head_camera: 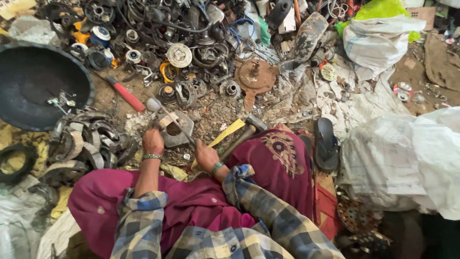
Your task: The person sits on the ground and repeatedly strikes a small metal piece placed on a hexagonal anvil using a hammer. They adjust the piece's position between strikes and continue hammering throughout the clip.
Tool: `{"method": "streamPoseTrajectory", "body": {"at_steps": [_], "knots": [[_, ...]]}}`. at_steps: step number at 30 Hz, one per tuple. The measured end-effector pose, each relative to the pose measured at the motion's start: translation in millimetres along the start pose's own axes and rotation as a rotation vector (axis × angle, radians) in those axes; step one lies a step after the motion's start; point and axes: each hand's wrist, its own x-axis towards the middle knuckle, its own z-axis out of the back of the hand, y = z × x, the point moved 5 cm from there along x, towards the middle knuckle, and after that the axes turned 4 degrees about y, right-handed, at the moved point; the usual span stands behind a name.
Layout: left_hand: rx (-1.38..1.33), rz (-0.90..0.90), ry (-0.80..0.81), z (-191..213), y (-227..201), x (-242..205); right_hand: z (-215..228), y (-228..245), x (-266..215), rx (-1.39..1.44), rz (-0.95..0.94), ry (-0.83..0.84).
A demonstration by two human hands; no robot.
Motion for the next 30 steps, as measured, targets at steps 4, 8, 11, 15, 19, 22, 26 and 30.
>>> {"method": "streamPoseTrajectory", "body": {"at_steps": [4, 8, 11, 15, 19, 22, 26, 30], "knots": [[0.057, 0.212, 0.292, -14.4, 14.9, -1.0, -34.5, -28.5, 9.3, -0.077, -0.040, 0.013], [-0.037, 0.111, 0.104, -4.8, 7.9, -2.1, -46.1, -39.7, 12.4, -0.089, -0.031, 0.041], [-0.039, -0.001, 0.007, 3.9, 2.7, -4.1, -47.7, -40.6, 12.4, -0.090, -0.051, 0.058], [-0.066, 0.237, 0.208, -4.6, 12.8, -8.6, -44.9, -38.5, 10.0, -0.065, -0.038, 0.018], [-0.037, 0.248, 0.237, -3.9, 13.0, -9.9, -43.5, -38.7, 11.3, -0.070, -0.055, 0.019], [-0.039, 0.233, 0.242, -3.2, 13.5, -12.7, -43.5, -38.2, 10.8, -0.073, -0.044, 0.013], [-0.083, 0.105, 0.128, 3.2, 9.0, -15.1, -46.1, -38.8, 11.0, -0.068, -0.057, 0.045], [-0.078, 0.132, 0.154, 4.7, 8.0, -13.9, -44.8, -36.2, 12.6, -0.041, -0.020, 0.024]]}}
